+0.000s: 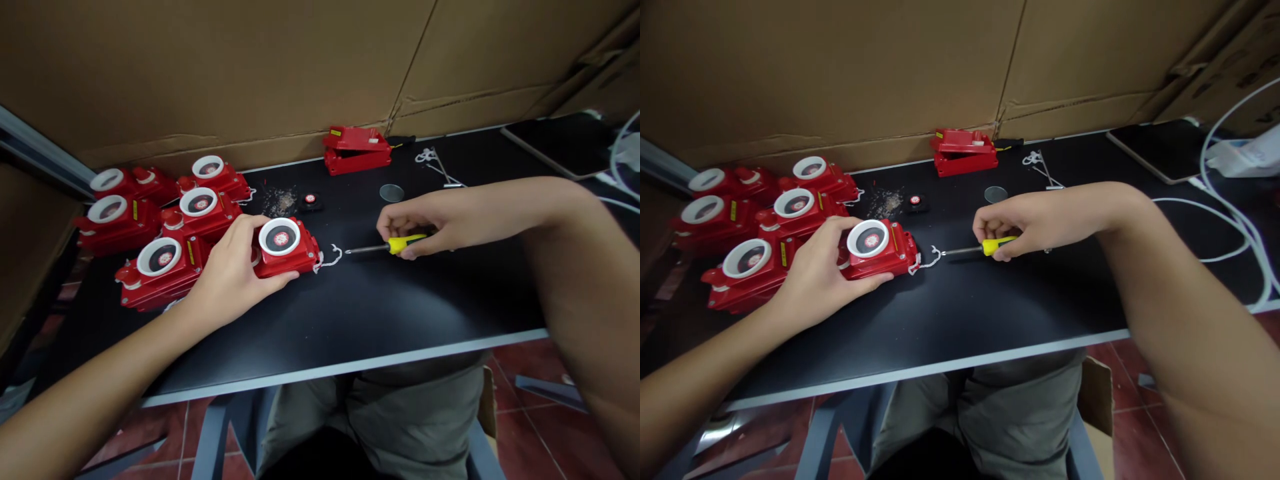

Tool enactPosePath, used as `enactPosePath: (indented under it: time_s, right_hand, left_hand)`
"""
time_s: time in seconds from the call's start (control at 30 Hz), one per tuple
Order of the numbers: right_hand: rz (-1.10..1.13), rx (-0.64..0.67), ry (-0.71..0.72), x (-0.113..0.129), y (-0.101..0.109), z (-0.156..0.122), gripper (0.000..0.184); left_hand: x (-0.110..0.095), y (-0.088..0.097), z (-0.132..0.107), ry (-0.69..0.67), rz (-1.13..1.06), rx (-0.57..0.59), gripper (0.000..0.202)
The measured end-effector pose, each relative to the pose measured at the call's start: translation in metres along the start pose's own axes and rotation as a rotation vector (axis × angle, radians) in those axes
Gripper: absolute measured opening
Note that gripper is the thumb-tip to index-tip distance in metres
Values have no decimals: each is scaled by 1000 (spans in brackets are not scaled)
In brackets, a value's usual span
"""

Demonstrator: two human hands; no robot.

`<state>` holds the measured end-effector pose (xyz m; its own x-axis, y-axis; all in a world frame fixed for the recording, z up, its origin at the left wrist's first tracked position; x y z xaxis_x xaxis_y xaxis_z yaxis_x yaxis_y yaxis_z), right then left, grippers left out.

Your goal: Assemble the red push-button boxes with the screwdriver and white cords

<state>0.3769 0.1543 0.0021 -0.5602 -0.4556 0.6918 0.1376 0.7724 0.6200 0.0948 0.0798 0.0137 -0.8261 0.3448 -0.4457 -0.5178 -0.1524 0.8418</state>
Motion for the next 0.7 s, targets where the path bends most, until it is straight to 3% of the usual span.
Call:
enactPosePath:
  time_s: [0.1, 0.27, 0.5, 0.63, 0.7]
  right_hand:
    - [-46, -116, -18, -8, 9, 5, 22]
    - [-270, -464, 22, -8, 26, 16, 24]
    - [-424, -619, 35, 1, 18, 31, 35]
    - [-433, -779, -35, 5, 47, 8, 25]
    - [-429, -915, -188, -5, 73, -16, 21]
  left_hand:
    - [-1, 0, 0, -26, 25, 1, 72]
    - [-11, 3, -3, -143, 115, -55, 75]
    - [-40, 14, -14, -420, 313, -188, 59]
    - [-73, 5, -32, -715, 362, -199, 28]
    - [-86, -13, -36, -782, 433, -79, 23]
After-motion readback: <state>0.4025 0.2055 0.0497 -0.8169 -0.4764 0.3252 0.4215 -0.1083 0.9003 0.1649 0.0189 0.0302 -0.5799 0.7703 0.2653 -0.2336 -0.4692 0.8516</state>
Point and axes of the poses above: each hand's wrist, its own z-axis towards the middle knuckle, its own y-axis out of the back of the hand, x = y × z, the point moved 8 cm from there along z, towards the middle knuckle, and after that the axes turned 5 degrees about y, right-handed, at the moved point
